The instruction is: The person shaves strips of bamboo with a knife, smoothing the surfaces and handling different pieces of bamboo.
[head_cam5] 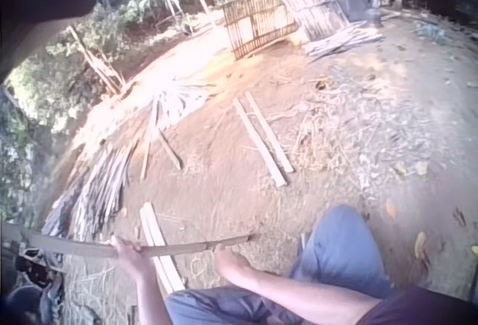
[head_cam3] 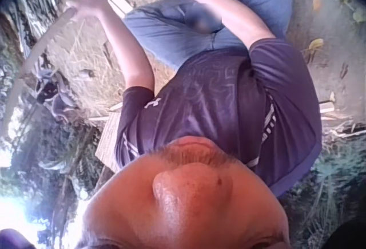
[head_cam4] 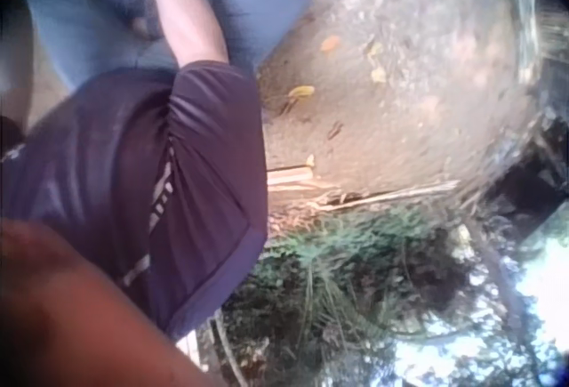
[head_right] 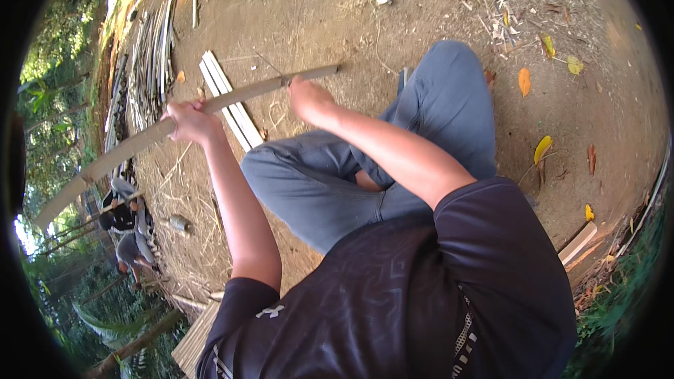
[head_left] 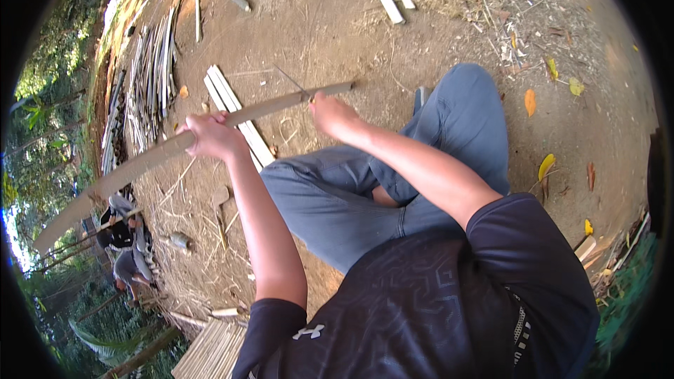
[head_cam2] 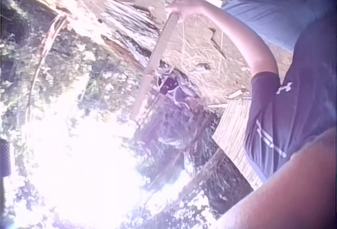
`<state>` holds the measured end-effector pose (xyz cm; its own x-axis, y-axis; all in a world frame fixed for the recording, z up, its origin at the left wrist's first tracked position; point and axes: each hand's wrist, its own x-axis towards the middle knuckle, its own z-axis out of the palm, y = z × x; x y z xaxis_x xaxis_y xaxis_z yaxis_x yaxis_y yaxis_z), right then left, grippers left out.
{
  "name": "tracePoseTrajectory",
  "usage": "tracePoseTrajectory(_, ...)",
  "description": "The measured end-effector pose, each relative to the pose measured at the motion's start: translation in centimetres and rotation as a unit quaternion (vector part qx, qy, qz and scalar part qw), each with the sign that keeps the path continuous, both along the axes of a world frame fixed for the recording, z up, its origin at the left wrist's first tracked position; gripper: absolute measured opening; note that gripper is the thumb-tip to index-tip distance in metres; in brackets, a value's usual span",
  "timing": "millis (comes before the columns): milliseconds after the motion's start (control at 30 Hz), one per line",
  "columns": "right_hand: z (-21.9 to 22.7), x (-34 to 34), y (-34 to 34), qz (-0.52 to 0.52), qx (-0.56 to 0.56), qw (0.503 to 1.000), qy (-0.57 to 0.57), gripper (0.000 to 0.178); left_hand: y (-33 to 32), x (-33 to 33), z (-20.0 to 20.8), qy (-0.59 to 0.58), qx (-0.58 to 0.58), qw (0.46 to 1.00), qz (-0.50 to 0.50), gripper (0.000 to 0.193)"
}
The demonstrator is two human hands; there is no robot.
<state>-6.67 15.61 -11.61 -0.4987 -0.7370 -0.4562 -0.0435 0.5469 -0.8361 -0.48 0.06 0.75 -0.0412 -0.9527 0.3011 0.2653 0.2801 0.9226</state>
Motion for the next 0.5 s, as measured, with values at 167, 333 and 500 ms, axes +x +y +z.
tracePoseTrajectory(167, -5.0, -1.2, -2.2, -0.004, 0.058, 0.989, 0.137, 0.038, -1.6, -0.3, -0.7, 0.018, 0.047, 0.999, -0.014, 0.024)
tracePoseTrajectory(333, -3.1, -2.1, -1.3, 0.070, 0.103, 0.990, 0.066, 0.037, -1.2, 0.2, -0.2, 0.024, 0.035, 0.999, 0.024, 0.025)
tracePoseTrajectory(500, -4.6, -2.9, -0.7, 0.072, 0.099, 0.991, 0.062, 0.040, -0.7, 0.0, -0.1, 0.005, 0.025, 1.000, 0.009, 0.028)
